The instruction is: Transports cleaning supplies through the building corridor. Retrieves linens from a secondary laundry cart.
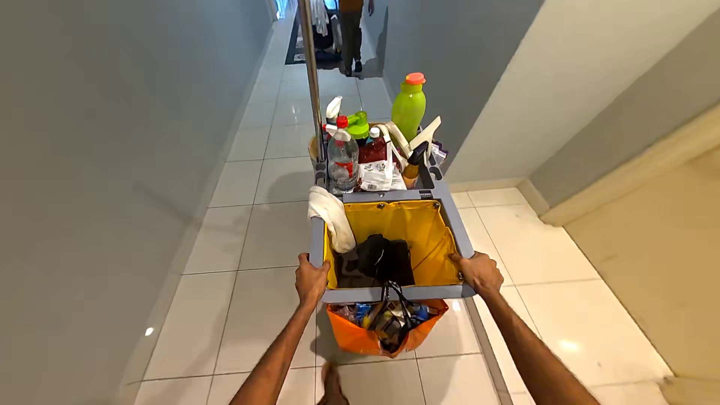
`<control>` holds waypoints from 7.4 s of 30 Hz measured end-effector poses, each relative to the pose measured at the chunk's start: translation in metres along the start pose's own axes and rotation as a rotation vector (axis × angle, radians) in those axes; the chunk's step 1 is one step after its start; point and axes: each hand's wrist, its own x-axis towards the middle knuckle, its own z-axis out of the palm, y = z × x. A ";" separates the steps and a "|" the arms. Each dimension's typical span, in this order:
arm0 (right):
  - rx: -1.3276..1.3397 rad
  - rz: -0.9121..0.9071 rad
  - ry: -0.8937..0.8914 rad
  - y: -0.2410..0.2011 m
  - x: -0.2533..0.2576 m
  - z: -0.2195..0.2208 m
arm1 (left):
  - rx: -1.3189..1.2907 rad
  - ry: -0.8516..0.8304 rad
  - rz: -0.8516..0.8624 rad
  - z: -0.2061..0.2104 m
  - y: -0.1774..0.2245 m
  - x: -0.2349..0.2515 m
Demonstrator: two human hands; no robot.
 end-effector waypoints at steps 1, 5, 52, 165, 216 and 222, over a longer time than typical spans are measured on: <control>0.009 -0.010 0.000 -0.027 0.030 0.000 | -0.027 0.006 0.001 0.009 0.017 0.032; 0.089 -0.023 0.017 -0.133 0.145 0.003 | -0.124 0.029 0.024 0.043 0.088 0.166; 0.147 -0.118 -0.130 -1.573 1.450 0.021 | 0.140 0.212 0.018 0.302 0.998 1.827; 0.265 -0.124 -0.104 -5.007 4.433 0.104 | 0.323 0.486 0.578 0.850 3.100 5.845; 0.231 -0.138 -0.129 -6.461 5.749 0.114 | 0.186 0.385 0.472 1.119 4.024 7.535; 0.231 -0.103 -0.124 -6.632 5.906 0.114 | 0.226 0.459 0.488 1.156 4.140 7.727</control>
